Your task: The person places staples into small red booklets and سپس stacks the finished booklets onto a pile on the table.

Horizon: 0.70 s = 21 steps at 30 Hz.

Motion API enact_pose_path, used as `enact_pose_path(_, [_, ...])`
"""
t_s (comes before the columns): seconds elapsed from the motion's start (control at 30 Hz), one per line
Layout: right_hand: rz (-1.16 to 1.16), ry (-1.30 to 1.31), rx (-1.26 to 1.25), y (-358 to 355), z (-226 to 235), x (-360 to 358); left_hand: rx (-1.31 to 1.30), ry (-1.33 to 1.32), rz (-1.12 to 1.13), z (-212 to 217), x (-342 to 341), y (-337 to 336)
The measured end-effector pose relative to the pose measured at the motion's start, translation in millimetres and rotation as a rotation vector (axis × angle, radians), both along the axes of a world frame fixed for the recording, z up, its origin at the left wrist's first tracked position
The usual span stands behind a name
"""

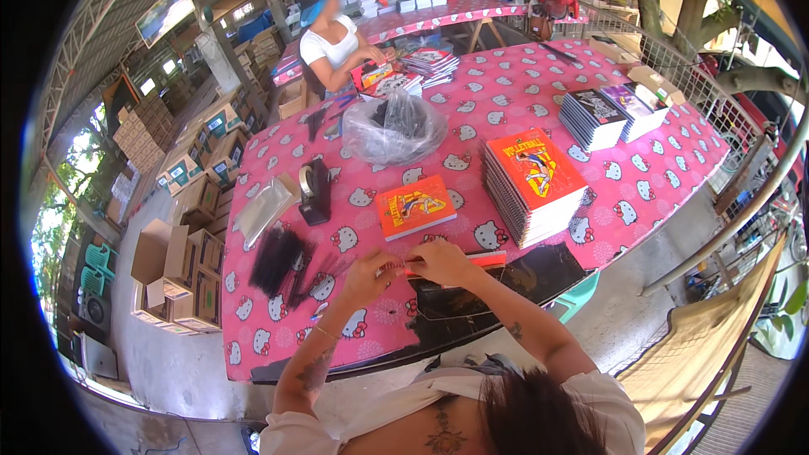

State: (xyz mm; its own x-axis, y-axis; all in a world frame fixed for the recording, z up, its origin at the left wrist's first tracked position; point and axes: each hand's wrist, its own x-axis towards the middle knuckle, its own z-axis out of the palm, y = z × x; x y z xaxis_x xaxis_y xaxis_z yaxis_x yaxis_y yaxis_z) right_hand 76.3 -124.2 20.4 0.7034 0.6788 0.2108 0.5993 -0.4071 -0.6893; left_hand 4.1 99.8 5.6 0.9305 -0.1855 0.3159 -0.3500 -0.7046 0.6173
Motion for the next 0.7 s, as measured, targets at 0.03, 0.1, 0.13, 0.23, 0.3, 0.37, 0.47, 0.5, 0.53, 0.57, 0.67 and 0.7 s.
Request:
enact_pose_path(0.03, [0.011, -0.001, -0.001, -1.1, 0.8, 0.1, -0.004, 0.003, -0.001, 2.0, 0.1, -0.7])
enact_pose_path(0.1, [0.033, -0.018, -0.016, -3.1, -0.1, 2.6, 0.005, -0.002, -0.009, 6.0, 0.2, -0.9])
enact_pose_path(0.13, [0.056, -0.036, -0.030, -3.5, 0.3, 3.0, 0.014, -0.008, -0.016, 6.8, 0.0, -0.1])
enact_pose_path(0.23, [0.051, -0.043, 0.013, -4.5, 0.3, 1.2, -0.002, 0.017, -0.012, 8.2, -0.6, 0.8])
enact_pose_path(0.3, [0.051, -0.041, 0.034, -4.2, -3.8, 2.0, 0.012, 0.011, -0.009, 8.6, -1.0, 0.6])
enact_pose_path(0.37, [0.051, -0.038, 0.056, -3.7, -5.4, 1.2, 0.027, 0.006, -0.004, 8.4, -2.0, 0.8])
enact_pose_path(0.47, [0.032, -0.051, 0.074, -5.6, -9.6, 1.8, 0.042, -0.002, 0.000, 9.6, -1.9, -4.7])
enact_pose_path(0.5, [0.033, -0.035, 0.098, -6.1, -12.6, 3.9, 0.090, -0.044, -0.008, 10.2, -1.8, -7.4])
enact_pose_path(0.53, [0.045, -0.021, 0.124, -3.3, -7.9, 2.8, 0.140, -0.087, -0.007, 11.8, -4.1, -7.6])
enact_pose_path(0.57, [0.052, -0.022, 0.125, -4.0, -4.2, -1.0, 0.141, -0.087, 0.000, 8.3, -3.9, -6.7])
enact_pose_path(0.67, [-0.023, -0.281, -0.038, -16.7, 1.0, -11.7, 0.244, -0.265, -0.062, 2.6, -3.0, -11.2])
enact_pose_path(0.7, [-0.033, -0.288, -0.150, -21.0, -2.6, -12.7, 0.248, -0.269, -0.027, 1.8, -4.8, -15.6])
